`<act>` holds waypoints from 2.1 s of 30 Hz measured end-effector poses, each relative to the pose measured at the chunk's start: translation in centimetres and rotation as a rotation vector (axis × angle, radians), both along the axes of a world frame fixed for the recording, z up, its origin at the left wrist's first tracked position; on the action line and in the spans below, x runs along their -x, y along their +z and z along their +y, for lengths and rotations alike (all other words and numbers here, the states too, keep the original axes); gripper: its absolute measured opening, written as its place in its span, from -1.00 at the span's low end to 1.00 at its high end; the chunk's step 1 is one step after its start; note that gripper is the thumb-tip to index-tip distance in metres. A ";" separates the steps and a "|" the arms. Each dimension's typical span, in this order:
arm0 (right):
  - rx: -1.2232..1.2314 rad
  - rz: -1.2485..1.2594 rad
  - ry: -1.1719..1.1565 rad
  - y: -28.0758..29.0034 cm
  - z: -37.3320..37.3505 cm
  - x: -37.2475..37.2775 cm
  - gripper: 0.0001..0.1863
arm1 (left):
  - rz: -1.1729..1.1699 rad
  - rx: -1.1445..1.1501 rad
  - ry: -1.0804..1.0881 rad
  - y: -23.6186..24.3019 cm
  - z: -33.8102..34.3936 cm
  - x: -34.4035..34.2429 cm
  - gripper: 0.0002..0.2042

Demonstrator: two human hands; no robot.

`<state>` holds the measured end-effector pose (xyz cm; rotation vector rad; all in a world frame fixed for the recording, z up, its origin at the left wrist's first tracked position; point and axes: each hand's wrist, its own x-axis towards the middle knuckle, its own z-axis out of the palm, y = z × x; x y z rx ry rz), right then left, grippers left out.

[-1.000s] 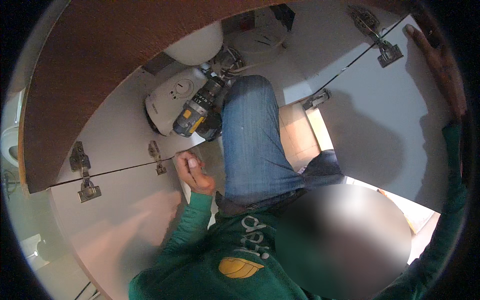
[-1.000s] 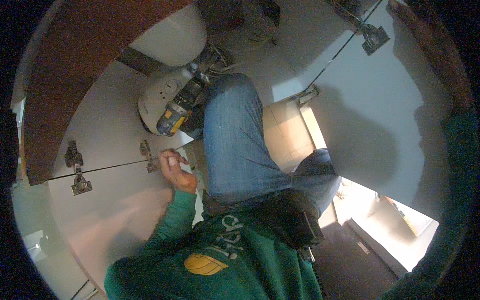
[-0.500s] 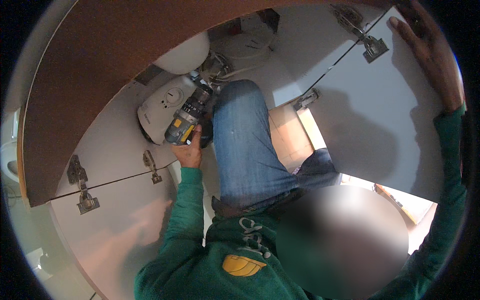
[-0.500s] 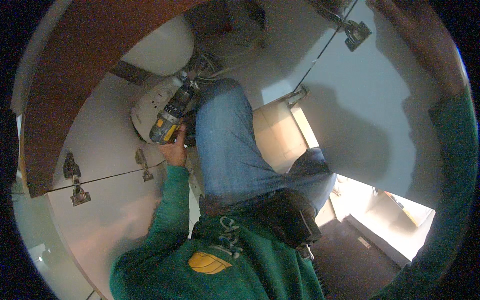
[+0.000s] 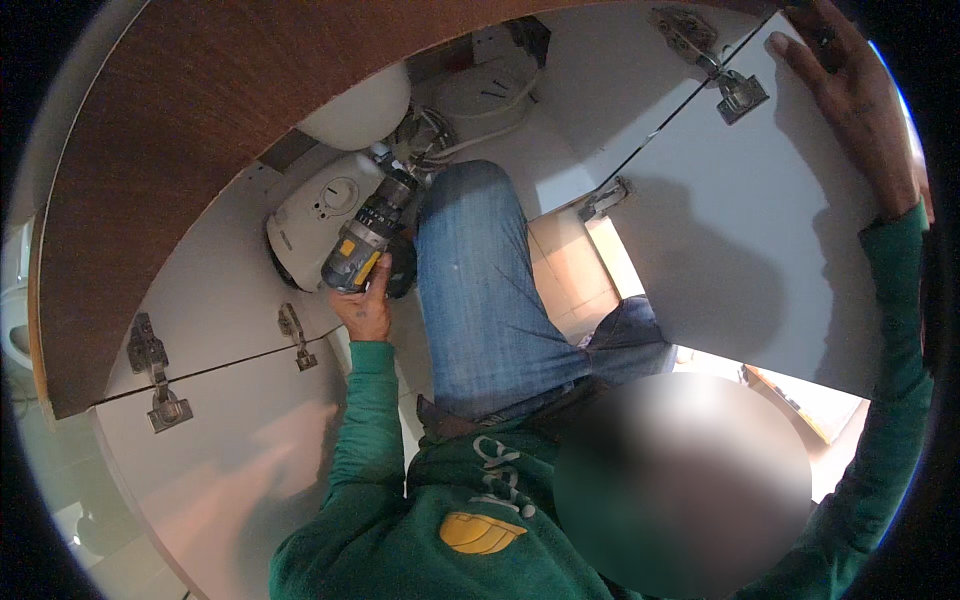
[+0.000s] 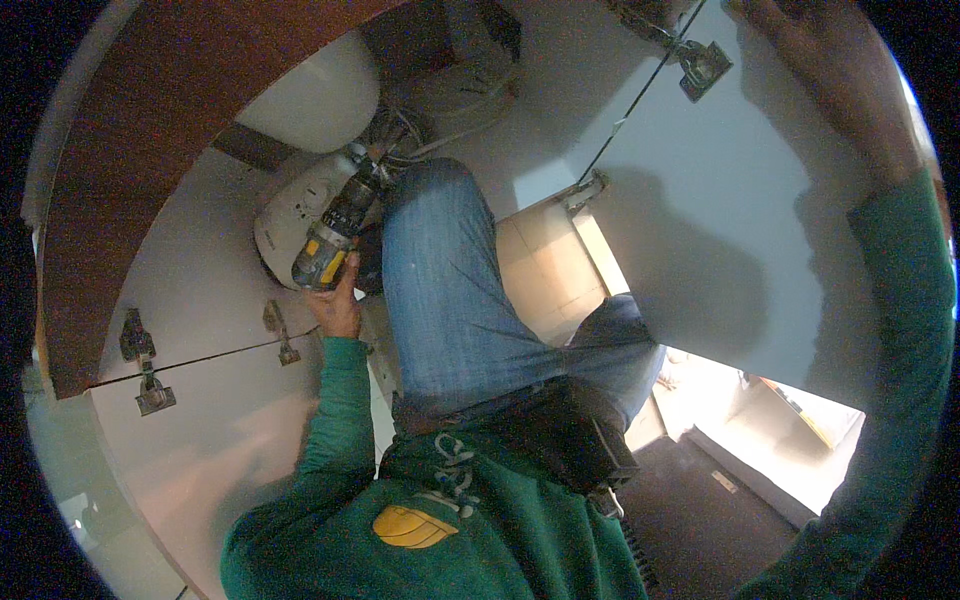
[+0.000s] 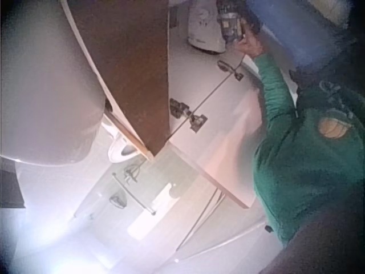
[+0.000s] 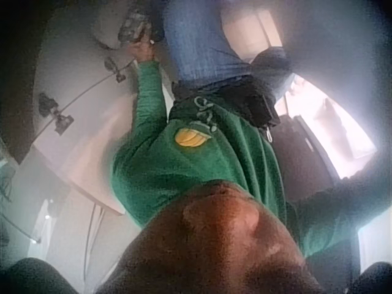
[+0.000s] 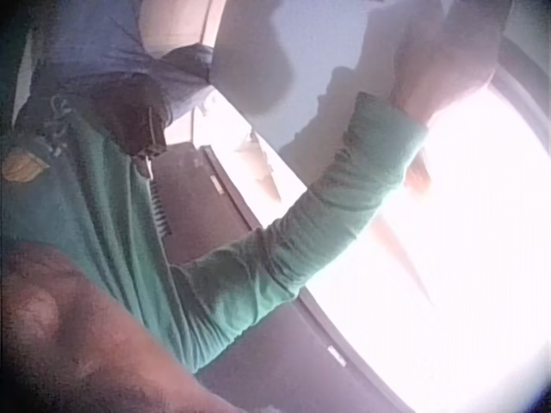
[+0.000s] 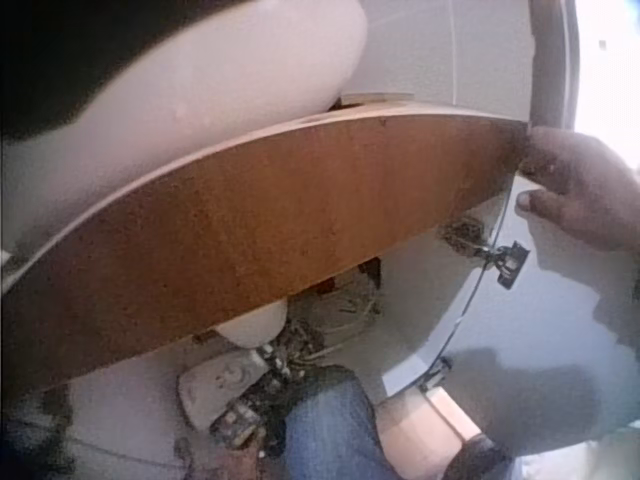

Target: The person installs metal hinges on a white cabinet door using a cordless drill and screws. They position the door, drill screws into the hinges, and adjust the alignment under a bathroom vanity.

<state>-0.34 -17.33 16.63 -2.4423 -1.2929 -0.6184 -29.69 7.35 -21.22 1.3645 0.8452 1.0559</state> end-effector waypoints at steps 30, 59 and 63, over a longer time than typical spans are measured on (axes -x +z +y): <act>0.061 0.020 0.005 0.2 1.0 -0.2 -0.51 | 0.256 -0.205 -0.034 -4.1 2.0 -1.5 -0.54; -0.051 0.069 0.105 -0.4 0.8 -1.4 -0.50 | -0.349 0.369 -0.662 17.7 -10.8 -13.3 -0.69; -0.026 0.046 0.151 -0.7 1.1 -1.1 -0.49 | -0.417 0.408 -0.620 17.9 -11.2 -14.3 -0.70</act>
